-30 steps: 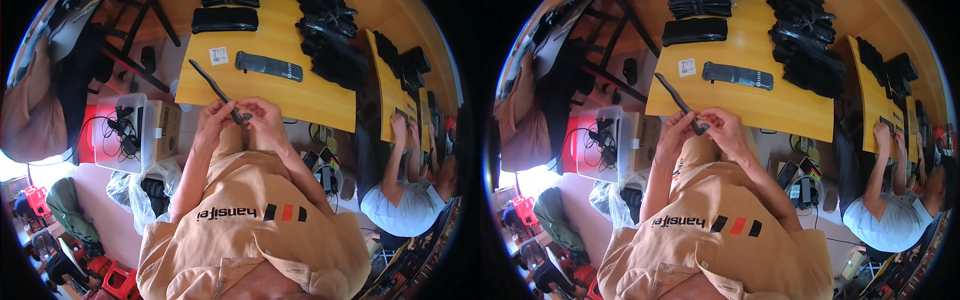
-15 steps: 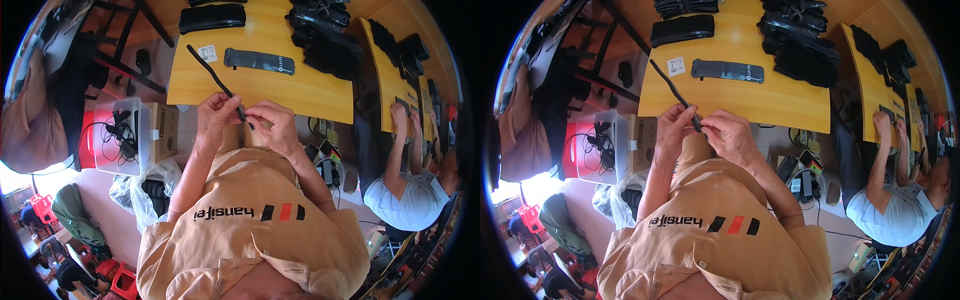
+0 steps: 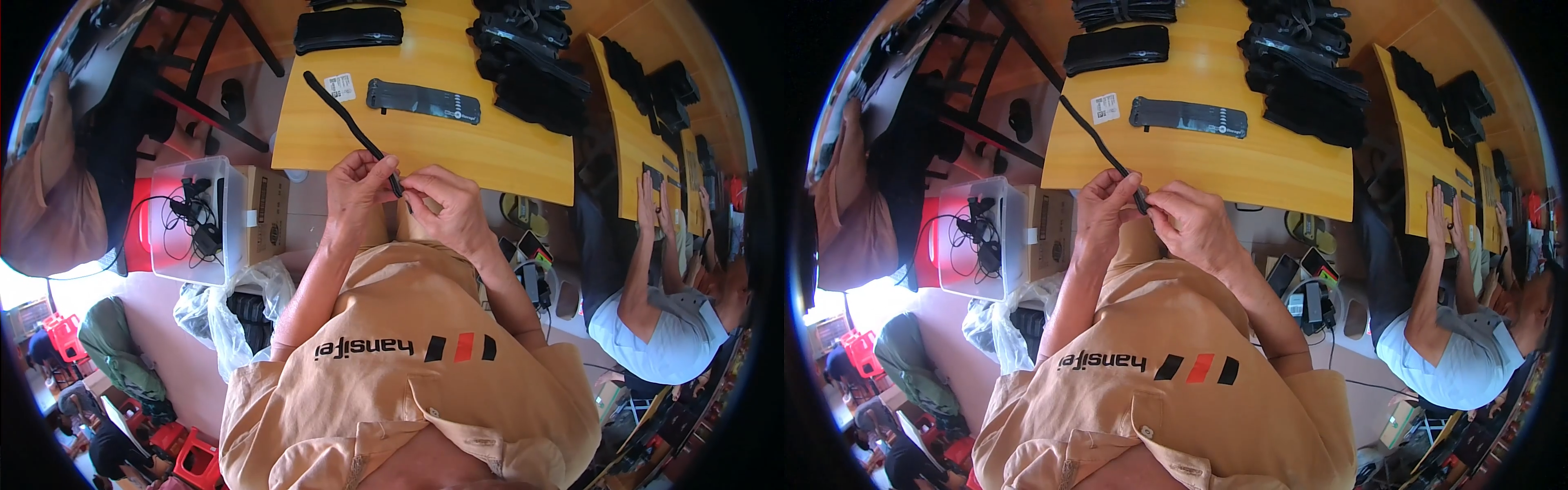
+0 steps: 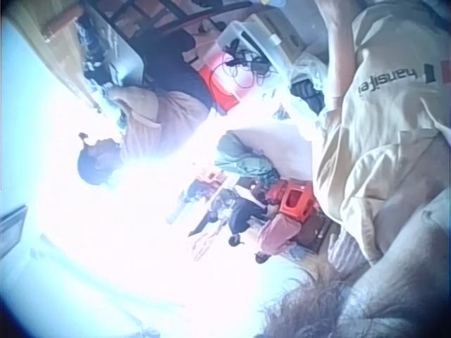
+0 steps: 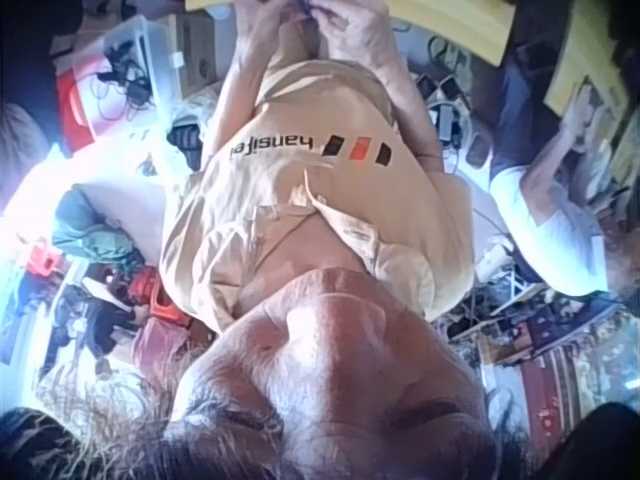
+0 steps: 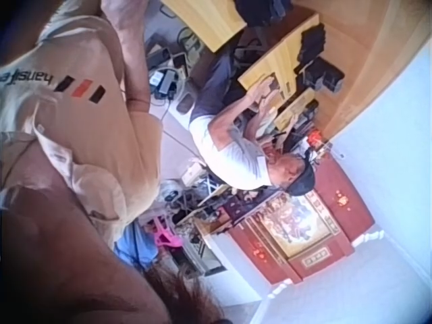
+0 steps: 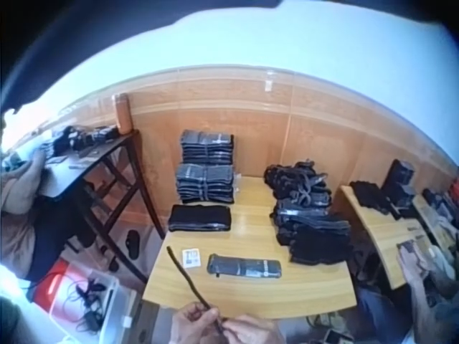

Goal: Assembling plastic buckles and clips onto black fabric straps at a manufacturing workstation.

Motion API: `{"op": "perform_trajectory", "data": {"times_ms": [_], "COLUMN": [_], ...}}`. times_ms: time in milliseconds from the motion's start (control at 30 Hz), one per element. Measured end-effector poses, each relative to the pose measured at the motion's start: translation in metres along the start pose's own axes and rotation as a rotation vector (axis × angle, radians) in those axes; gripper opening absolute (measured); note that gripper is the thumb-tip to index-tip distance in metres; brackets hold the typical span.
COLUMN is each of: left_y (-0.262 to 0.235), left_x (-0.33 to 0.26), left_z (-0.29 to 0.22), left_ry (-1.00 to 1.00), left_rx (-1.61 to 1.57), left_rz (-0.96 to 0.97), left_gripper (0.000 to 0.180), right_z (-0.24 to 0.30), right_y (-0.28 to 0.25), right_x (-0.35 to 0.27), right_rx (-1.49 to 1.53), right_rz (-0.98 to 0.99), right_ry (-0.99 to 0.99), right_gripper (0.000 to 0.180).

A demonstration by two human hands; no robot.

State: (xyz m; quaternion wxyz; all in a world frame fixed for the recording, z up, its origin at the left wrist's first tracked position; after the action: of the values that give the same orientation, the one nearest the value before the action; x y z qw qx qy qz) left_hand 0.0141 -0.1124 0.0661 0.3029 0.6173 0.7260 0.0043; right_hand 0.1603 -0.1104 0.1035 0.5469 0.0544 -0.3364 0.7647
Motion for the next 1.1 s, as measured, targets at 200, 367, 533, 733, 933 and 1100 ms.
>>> {"op": "perform_trajectory", "data": {"times_ms": [200, 367, 533, 733, 933, 1100], "left_y": [0.002, 0.005, 0.006, 0.006, -0.003, -0.004], "left_x": [-0.002, -0.003, -0.003, -0.005, -0.012, -0.012], "left_z": [0.002, 0.004, 0.006, 0.008, -0.001, 0.001], "left_ry": [0.022, 0.024, 0.033, -0.006, 0.008, 0.034], "left_rx": [-0.026, -0.039, -0.035, -0.007, 0.642, 0.563], "left_rz": [-0.002, -0.006, -0.009, -0.001, 0.088, 0.124], "left_gripper": [0.018, 0.019, 0.020, 0.022, 0.032, 0.034], "right_z": [-0.001, -0.002, -0.006, -0.011, -0.014, -0.014], "right_y": [0.001, 0.003, 0.007, 0.011, 0.015, 0.017], "right_x": [0.000, -0.002, -0.004, -0.003, -0.007, -0.007], "right_rx": [-0.118, -0.162, -0.139, -0.048, -0.010, -0.011], "right_rz": [-0.014, -0.014, -0.083, -0.180, -0.188, -0.137], "right_ry": [-0.120, -0.100, -0.086, 0.020, 0.115, 0.136], "right_gripper": [0.015, 0.014, 0.013, 0.009, 0.009, 0.008]}}
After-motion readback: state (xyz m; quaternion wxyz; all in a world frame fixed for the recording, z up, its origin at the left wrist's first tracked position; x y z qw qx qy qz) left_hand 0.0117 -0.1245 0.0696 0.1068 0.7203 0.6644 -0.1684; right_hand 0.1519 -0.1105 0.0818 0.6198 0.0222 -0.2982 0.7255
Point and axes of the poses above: each hand's wrist, its own x-axis towards the middle knuckle, its own y-axis out of the palm, z = x × y, the point moved 2 cm from there along x, towards the middle knuckle, and after that the axes turned 6 degrees about -y, right-handed, at the moved point
